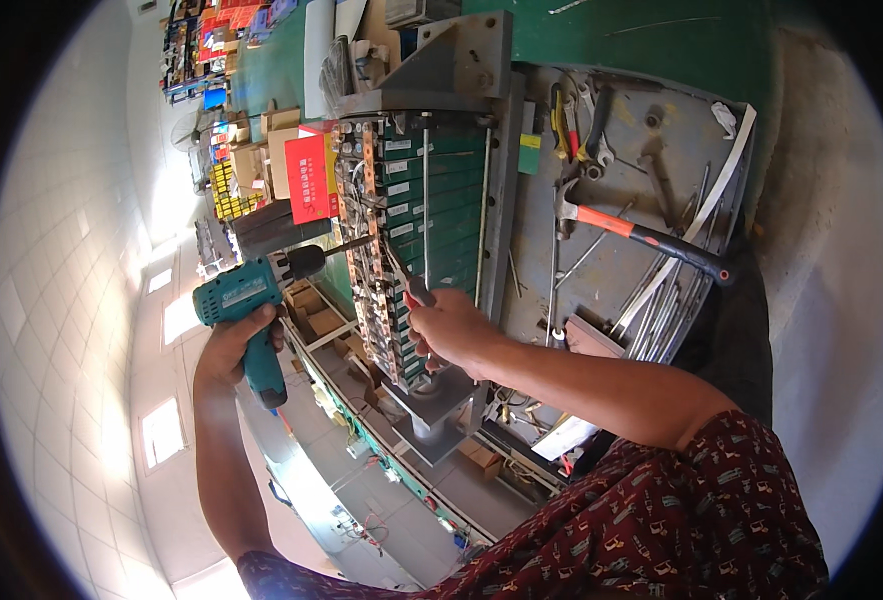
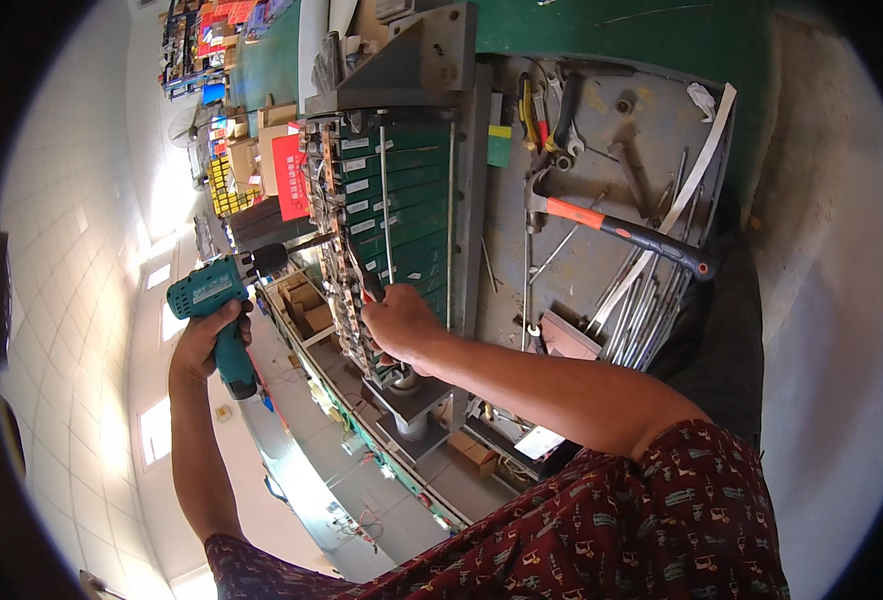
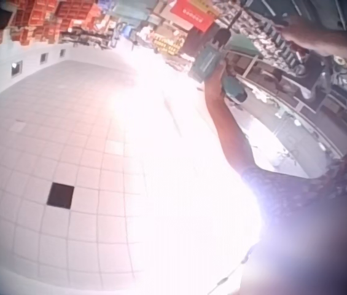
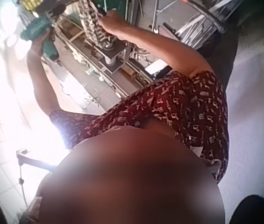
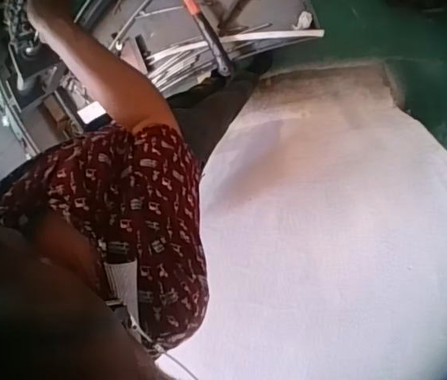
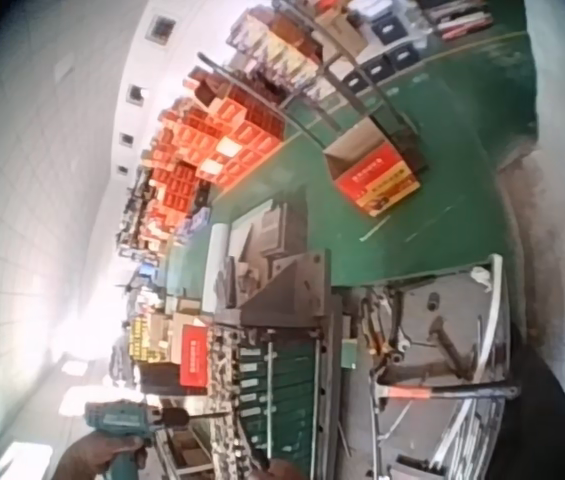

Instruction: The person uses a cordless drill and pliers to fasten and adjust components on a large electronic assembly mounted on a workbench. They repeatedly drill into the assembly, reposition wires, and secure parts while working in a factory setting.

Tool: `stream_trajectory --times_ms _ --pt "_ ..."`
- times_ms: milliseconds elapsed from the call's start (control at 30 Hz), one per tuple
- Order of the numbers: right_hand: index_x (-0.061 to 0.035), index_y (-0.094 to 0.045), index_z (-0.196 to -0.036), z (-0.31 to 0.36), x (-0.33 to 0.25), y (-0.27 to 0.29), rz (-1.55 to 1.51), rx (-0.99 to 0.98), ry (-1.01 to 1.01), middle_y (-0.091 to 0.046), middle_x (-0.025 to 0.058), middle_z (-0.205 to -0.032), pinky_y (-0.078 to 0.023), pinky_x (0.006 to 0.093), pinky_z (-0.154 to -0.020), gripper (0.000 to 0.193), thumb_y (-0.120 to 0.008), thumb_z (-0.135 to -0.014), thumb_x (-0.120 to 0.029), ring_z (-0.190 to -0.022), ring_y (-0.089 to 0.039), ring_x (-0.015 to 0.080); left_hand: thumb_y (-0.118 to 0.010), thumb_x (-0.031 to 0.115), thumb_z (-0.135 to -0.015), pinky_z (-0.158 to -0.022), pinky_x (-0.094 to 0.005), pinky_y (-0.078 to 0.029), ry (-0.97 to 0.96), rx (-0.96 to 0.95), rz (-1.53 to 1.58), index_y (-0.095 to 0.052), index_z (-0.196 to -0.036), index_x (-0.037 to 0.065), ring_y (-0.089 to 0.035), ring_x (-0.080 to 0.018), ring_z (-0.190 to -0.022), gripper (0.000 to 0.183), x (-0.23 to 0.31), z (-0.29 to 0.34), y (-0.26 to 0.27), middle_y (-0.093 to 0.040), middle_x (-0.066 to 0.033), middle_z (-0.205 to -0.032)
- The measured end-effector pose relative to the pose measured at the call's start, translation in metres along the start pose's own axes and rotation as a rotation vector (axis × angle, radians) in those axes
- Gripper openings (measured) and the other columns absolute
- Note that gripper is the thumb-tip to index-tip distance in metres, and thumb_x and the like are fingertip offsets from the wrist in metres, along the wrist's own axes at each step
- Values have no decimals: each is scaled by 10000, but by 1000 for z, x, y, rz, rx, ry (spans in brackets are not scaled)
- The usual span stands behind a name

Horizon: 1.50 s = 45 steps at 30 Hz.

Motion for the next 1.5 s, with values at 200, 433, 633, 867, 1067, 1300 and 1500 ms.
stream_trajectory --times_ms 200,433,633,867,1067,1300,1500 --pt "-51 -544 -951 2 -3 -5 -21 -43 -13 -585 54 -838 -510 356 -557 89 -546 -938 -139 -713 -594 152 -845 305 -828 -666 -349 -569 30 -21 -3 -641 -1122 48 -660 -192 -721 441 -5 2 6 -683 -80 -884" --pt "-48 -533 -934 2 -6 -4 6 -47 9 -579 54 -823 -503 358 -542 88 -541 -937 -136 -702 -594 153 -840 263 -809 -704 -349 -590 -14 63 -41 -640 -1162 46 -664 -183 -727 460 7 11 -3 -701 -93 -946" --pt "-56 -526 -915 6 -6 -6 -13 -44 1 -577 45 -821 -499 349 -530 96 -537 -942 -148 -697 -587 149 -817 233 -823 -708 -344 -592 -27 86 -21 -643 -1177 40 -675 -185 -741 439 2 13 -5 -713 -103 -940" --pt "-62 -553 -931 7 -4 -9 -20 -15 20 -578 35 -788 -509 356 -540 111 -544 -935 -173 -674 -590 149 -783 234 -842 -709 -326 -580 40 0 -40 -677 -1056 58 -670 -190 -721 297 3 7 -1 -701 -99 -849" --pt "-46 -571 -928 5 -2 -9 23 -11 24 -583 48 -754 -515 343 -538 138 -567 -917 -184 -677 -601 151 -768 222 -841 -700 -324 -573 53 12 -23 -677 -1012 66 -669 -190 -716 248 3 9 -3 -696 -92 -845" --pt "-26 -565 -923 7 -6 -10 -7 -21 50 -583 57 -745 -521 341 -512 160 -563 -932 -186 -645 -598 154 -791 229 -833 -675 -341 -571 61 34 -16 -664 -1029 81 -659 -190 -706 277 4 9 -4 -685 -84 -835" --pt "-27 -559 -923 -1 -1 -16 -47 -25 40 -578 55 -741 -517 333 -506 148 -552 -945 -174 -631 -595 147 -800 237 -826 -660 -339 -566 51 33 -36 -663 -1014 87 -654 -189 -697 277 7 12 -6 -682 -81 -830"
Point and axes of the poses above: each hand's wrist, its own z-axis away from the middle knuckle, its own y-axis out of the back of the hand, x = y × z, the point moved 5 cm from there along -z, towards the middle knuckle
